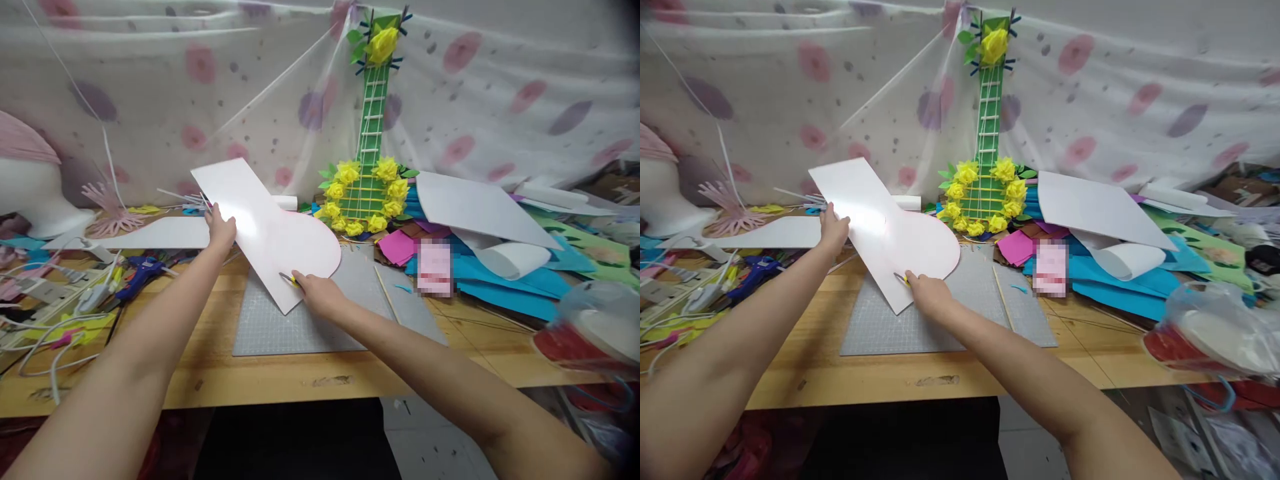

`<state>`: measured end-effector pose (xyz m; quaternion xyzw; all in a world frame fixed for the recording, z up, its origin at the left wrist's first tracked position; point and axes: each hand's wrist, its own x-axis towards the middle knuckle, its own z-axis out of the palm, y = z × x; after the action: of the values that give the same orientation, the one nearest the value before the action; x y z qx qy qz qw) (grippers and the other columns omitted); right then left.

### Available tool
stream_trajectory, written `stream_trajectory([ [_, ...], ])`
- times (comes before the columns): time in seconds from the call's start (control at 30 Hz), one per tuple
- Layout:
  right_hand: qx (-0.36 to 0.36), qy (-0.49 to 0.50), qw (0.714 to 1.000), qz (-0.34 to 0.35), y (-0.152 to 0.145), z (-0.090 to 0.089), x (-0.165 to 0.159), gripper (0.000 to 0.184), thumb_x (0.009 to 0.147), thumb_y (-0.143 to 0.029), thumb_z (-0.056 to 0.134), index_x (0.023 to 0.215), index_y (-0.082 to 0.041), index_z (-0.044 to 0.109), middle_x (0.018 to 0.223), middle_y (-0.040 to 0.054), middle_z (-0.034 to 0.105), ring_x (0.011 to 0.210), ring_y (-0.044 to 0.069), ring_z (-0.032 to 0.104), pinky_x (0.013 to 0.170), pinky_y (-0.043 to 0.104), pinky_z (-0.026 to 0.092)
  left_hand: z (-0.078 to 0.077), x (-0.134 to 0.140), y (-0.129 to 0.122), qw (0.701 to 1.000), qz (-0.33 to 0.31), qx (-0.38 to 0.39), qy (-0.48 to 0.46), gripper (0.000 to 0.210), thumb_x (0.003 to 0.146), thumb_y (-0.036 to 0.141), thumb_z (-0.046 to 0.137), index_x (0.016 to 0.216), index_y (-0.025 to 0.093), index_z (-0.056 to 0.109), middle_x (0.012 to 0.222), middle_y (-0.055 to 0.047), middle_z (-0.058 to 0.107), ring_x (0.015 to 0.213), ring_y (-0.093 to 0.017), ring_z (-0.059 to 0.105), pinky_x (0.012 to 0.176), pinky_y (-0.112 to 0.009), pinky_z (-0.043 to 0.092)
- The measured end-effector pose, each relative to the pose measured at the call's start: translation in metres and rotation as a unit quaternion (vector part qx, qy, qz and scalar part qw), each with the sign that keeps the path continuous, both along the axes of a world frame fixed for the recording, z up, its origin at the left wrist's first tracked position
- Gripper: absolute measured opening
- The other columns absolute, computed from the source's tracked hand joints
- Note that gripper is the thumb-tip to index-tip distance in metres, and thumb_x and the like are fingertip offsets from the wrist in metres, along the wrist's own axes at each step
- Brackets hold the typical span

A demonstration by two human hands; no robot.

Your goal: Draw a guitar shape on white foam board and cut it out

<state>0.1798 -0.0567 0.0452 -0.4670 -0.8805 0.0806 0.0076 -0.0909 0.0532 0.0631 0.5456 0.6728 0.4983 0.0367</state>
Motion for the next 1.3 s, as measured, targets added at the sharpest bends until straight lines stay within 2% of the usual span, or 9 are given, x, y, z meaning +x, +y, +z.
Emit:
stream_trajectory([
  [0.07,-0.005,-0.009,1.000,0.010,0.000,-0.004,-0.013,0.046,0.092,-0.021,0.027,0.138,-0.019,0.033,0.106,0.0126,0.064,0.088,0.023,0.064,0.069,0.031,0.045,-0.010,0.011,-0.012,0.997,0.057,-0.035,0.032,0.057,0.084,0.016,0.047,0.137,0.011,0.029,0.154,-0.015,0.011,0.140,-0.032,0.013,0.114,-0.049,0.019],
  [0.1,-0.006,-0.017,1.000,0.016,0.000,-0.004,-0.017,0.047,0.091,-0.019,0.028,0.138,-0.018,0.033,0.105,0.0129,0.064,0.087,0.024,0.064,0.068,0.032,0.045,-0.016,0.018,-0.020,0.995,0.045,-0.036,0.082,0.055,0.083,0.017,0.048,0.136,0.013,0.034,0.154,-0.013,0.013,0.141,-0.030,0.009,0.116,-0.046,0.016],
  [0.2,-0.004,-0.041,0.999,0.036,0.002,0.000,-0.023,0.050,0.088,-0.015,0.029,0.137,-0.014,0.033,0.103,0.0142,0.065,0.086,0.025,0.065,0.066,0.033,0.045,-0.038,0.035,-0.042,0.958,-0.086,-0.075,0.263,0.043,0.085,0.016,0.040,0.127,0.019,0.049,0.146,-0.008,0.037,0.140,-0.024,0.019,0.115,-0.049,0.010],
  [0.27,-0.001,-0.057,0.997,0.055,0.006,0.006,-0.025,0.048,0.088,-0.014,0.029,0.135,-0.013,0.036,0.102,0.0149,0.066,0.087,0.025,0.065,0.066,0.033,0.046,-0.054,0.041,-0.053,0.927,-0.142,-0.113,0.329,0.042,0.088,0.018,0.035,0.126,0.020,0.052,0.144,-0.007,0.041,0.138,-0.023,0.024,0.114,-0.050,0.012],
  [0.43,-0.010,-0.109,0.987,0.113,0.024,0.019,-0.032,0.037,0.089,-0.016,0.032,0.121,-0.012,0.050,0.097,0.0160,0.067,0.091,0.026,0.064,0.069,0.032,0.045,-0.080,0.039,-0.058,0.902,-0.155,-0.185,0.359,0.046,0.092,0.023,0.027,0.134,0.019,0.046,0.145,-0.007,0.038,0.137,-0.022,0.027,0.112,-0.047,0.020],
  [0.63,-0.021,-0.148,0.976,0.157,0.034,0.026,-0.039,0.033,0.089,-0.015,0.035,0.116,-0.009,0.053,0.095,0.0178,0.067,0.094,0.026,0.064,0.070,0.031,0.044,-0.084,0.037,-0.054,0.904,-0.152,-0.194,0.350,0.047,0.093,0.024,0.025,0.135,0.020,0.045,0.145,-0.005,0.037,0.137,-0.018,0.027,0.114,-0.040,0.020],
  [0.83,-0.053,-0.171,0.965,0.193,0.044,0.031,-0.032,0.032,0.089,-0.020,0.039,0.115,-0.011,0.054,0.093,0.0175,0.068,0.091,0.025,0.064,0.069,0.029,0.042,-0.085,0.037,-0.053,0.904,-0.158,-0.212,0.336,0.047,0.093,0.024,0.025,0.135,0.020,0.045,0.145,-0.004,0.037,0.137,-0.017,0.027,0.113,-0.040,0.020],
  [0.97,-0.068,-0.169,0.965,0.188,0.045,0.028,-0.029,0.031,0.089,-0.025,0.042,0.114,-0.011,0.055,0.093,0.0173,0.068,0.090,0.025,0.065,0.069,0.028,0.042,-0.084,0.038,-0.053,0.906,-0.159,-0.217,0.326,0.047,0.093,0.024,0.025,0.135,0.020,0.045,0.146,-0.003,0.037,0.137,-0.017,0.026,0.114,-0.040,0.019],
  [1.3,-0.073,-0.179,0.969,0.151,0.026,0.034,-0.035,0.030,0.087,-0.013,0.040,0.112,-0.007,0.054,0.096,0.0190,0.066,0.094,0.024,0.064,0.071,0.028,0.043,-0.085,0.037,-0.051,0.907,-0.164,-0.223,0.317,0.047,0.093,0.025,0.025,0.135,0.021,0.045,0.146,-0.002,0.036,0.138,-0.016,0.026,0.114,-0.039,0.018],
])
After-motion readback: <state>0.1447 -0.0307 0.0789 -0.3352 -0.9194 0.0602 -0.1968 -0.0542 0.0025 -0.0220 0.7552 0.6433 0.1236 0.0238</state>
